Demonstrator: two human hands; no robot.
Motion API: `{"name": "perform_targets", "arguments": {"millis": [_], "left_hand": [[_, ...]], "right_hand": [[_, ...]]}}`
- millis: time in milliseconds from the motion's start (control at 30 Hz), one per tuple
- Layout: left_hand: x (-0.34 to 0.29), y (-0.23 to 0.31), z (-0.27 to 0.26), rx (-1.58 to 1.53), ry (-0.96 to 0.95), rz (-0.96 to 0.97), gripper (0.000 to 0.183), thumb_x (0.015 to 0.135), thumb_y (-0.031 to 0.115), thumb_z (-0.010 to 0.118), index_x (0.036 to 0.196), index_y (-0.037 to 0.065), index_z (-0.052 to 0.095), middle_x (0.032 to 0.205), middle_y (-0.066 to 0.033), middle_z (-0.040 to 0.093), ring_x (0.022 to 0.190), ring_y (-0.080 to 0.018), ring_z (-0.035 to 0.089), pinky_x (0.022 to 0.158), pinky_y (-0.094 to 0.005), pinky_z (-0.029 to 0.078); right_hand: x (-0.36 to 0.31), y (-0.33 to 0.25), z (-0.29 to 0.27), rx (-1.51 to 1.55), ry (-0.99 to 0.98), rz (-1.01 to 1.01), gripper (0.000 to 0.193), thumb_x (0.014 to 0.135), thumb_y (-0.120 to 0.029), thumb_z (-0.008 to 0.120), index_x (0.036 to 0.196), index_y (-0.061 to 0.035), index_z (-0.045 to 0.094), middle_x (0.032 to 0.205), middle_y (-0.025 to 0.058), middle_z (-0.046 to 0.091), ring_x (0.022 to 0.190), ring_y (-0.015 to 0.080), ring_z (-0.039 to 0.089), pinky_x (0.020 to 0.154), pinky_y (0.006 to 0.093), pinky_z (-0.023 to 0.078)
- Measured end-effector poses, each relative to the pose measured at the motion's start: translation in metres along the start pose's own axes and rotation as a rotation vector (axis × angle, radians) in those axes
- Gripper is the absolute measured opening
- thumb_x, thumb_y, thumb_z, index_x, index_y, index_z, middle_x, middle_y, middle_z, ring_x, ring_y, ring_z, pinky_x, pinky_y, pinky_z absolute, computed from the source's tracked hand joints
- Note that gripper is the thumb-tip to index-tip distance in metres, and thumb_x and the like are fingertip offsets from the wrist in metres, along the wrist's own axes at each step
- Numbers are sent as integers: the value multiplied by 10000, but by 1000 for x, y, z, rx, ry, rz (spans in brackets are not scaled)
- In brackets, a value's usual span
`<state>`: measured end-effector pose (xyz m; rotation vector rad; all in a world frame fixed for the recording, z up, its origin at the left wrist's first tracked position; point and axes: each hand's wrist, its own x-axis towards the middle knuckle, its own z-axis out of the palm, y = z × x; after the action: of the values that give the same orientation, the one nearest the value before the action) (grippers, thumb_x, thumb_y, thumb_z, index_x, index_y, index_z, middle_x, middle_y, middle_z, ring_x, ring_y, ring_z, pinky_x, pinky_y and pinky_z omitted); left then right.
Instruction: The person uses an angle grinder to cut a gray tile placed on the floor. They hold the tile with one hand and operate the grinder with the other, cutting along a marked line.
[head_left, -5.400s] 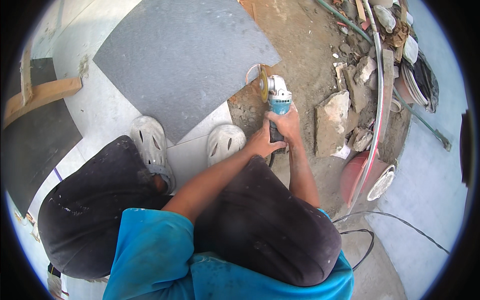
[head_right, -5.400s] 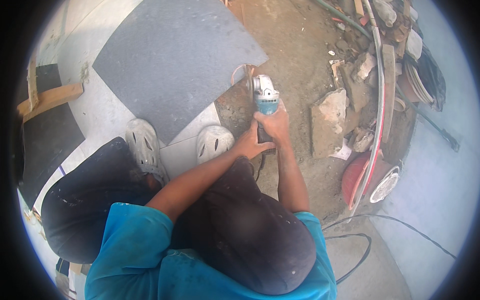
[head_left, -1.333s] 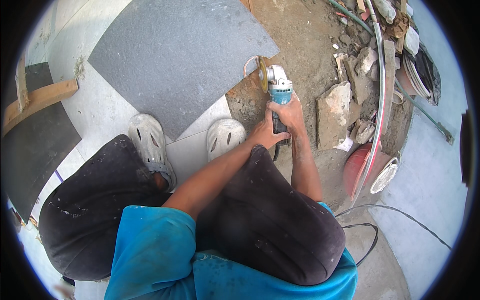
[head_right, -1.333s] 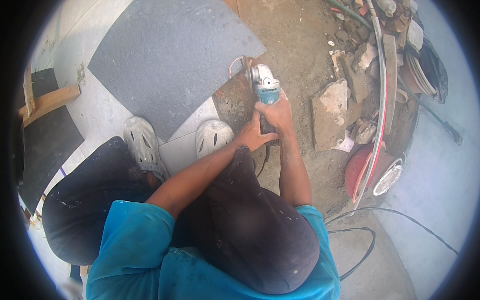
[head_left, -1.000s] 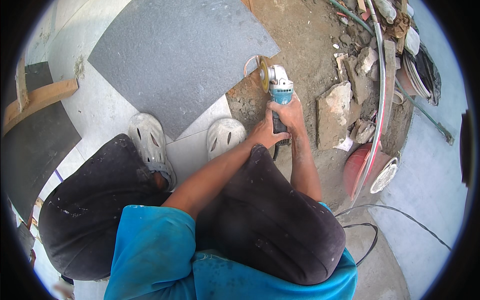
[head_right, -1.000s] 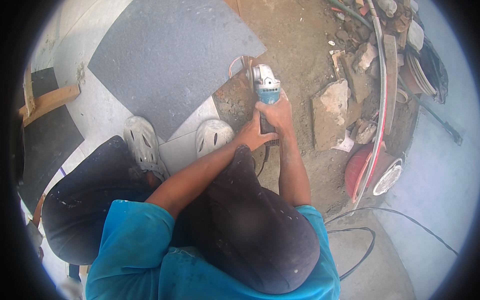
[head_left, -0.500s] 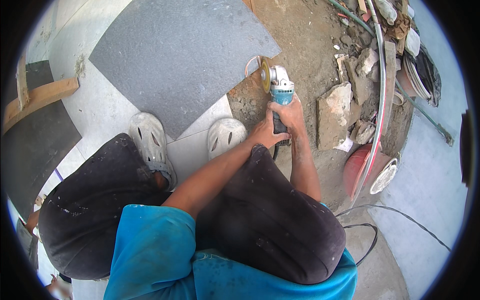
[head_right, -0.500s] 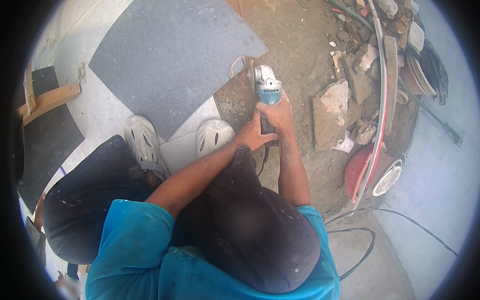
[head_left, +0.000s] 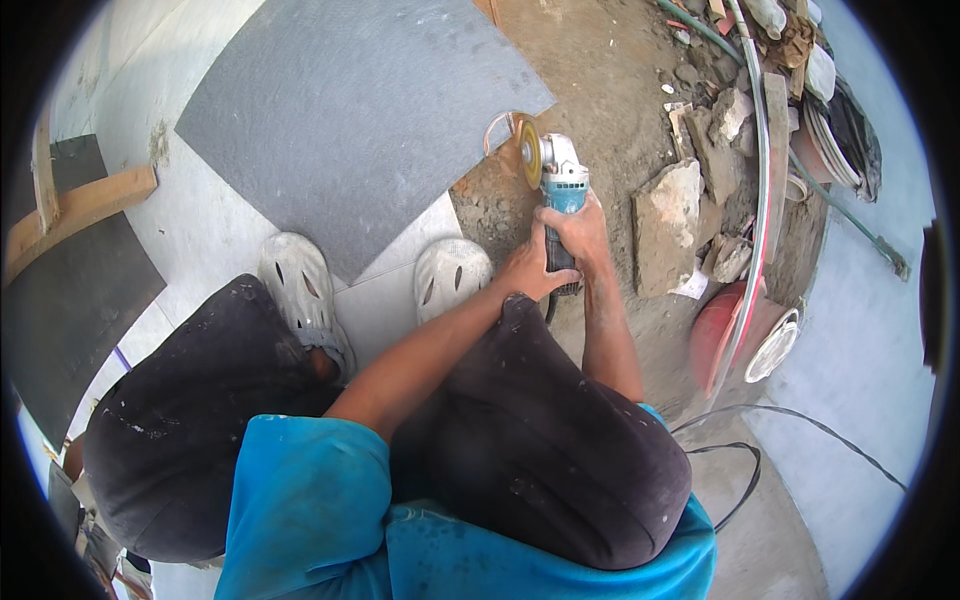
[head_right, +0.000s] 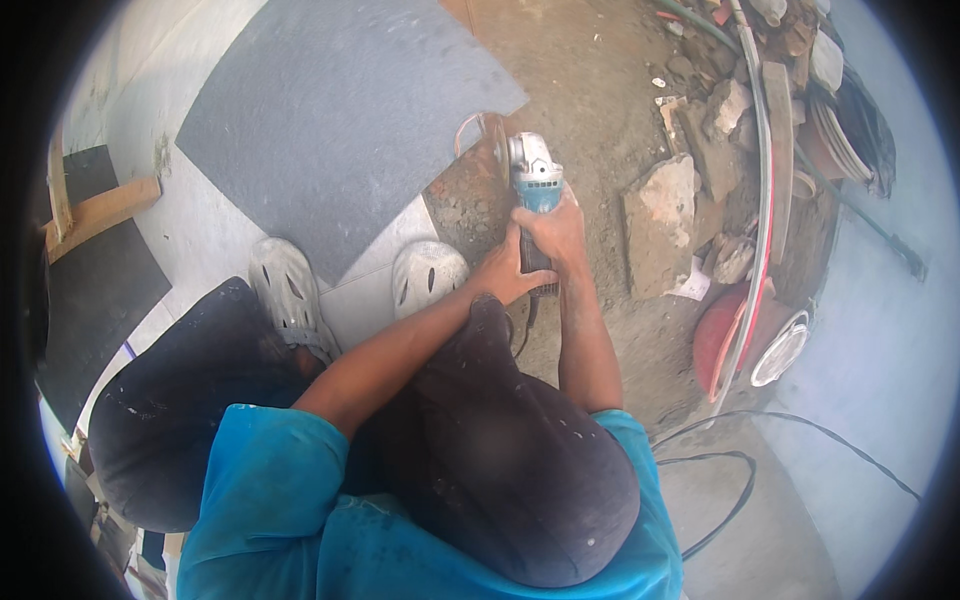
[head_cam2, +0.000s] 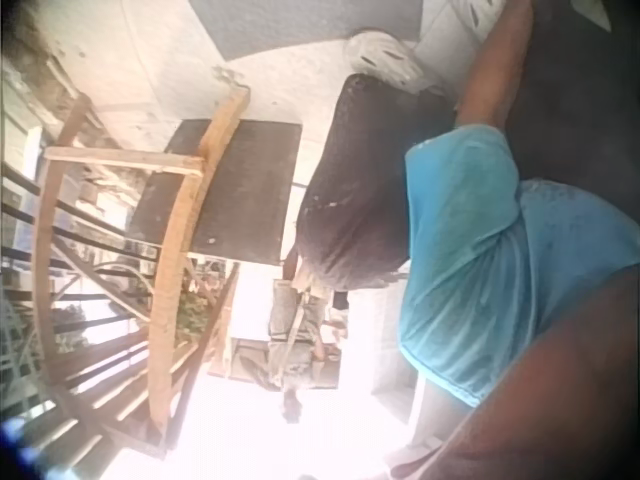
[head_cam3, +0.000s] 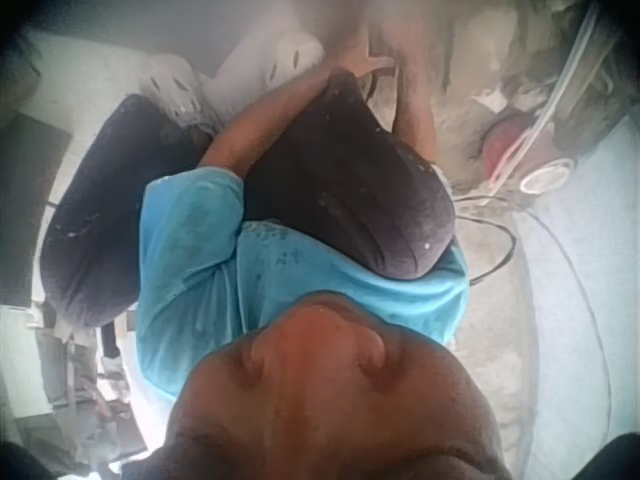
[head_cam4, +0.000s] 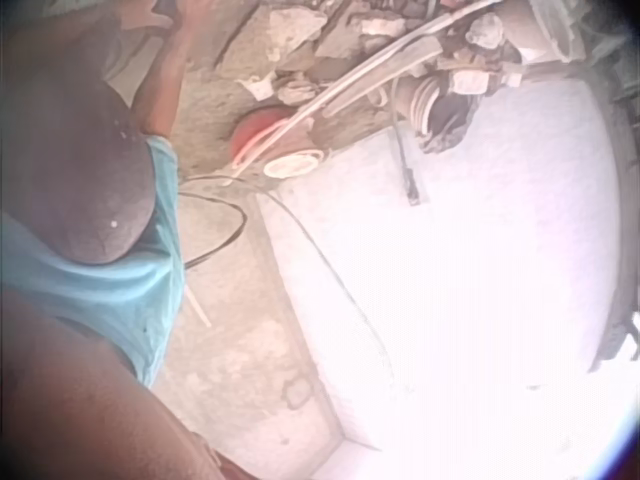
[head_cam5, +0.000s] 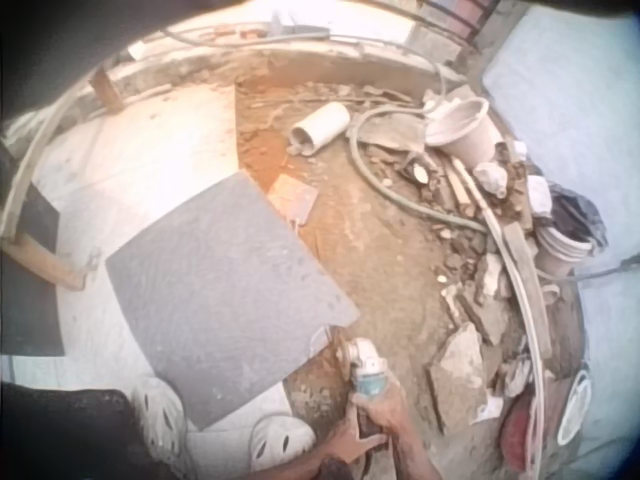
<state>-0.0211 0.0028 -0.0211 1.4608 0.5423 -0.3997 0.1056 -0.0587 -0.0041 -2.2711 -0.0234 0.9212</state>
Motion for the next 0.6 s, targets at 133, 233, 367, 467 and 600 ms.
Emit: {"name": "perform_targets", "arguments": {"millis": [133,233,367,467,600], "left_hand": [[2,10,-38,316,-136,-18,502,883,388,724,1185,3,612,1022,-181,724,961,-354,699,841,-445,529],[10,45,-89,279,260,217,177,885,247,711,1003,117,698,909,-87,723,848,-308,696,746,-436,534],[46,61,-135,703,807,506,528,787,212,804,1210,28,548,1241,-164,580,1204,-356,512,1012,-470,394],[46,52,-124,703,772,553,550,788,231,809,1210,8,535,1237,-183,577,1181,-352,526,1009,-471,399],[-10,47,-62,133,136,-58,538,855,328,764,1190,-14,519,1096,-177,682,948,-308,688,809,-445,528]], "right_hand": [[-16,11,-9,89,27,79,533,641,-189,777,1117,8,641,968,111,711,867,193,674,807,333,527],[-32,36,-23,151,95,166,513,647,-163,778,1107,14,638,955,92,701,863,179,661,795,328,523],[-45,68,-27,352,105,198,493,668,-147,775,1111,13,632,959,78,689,849,184,656,784,333,526],[-54,57,-31,318,106,212,502,663,-159,776,1112,14,632,962,89,691,858,187,657,791,336,525],[-41,32,-28,164,75,115,573,633,-209,785,1139,14,632,992,119,707,893,216,673,813,350,525]]}}
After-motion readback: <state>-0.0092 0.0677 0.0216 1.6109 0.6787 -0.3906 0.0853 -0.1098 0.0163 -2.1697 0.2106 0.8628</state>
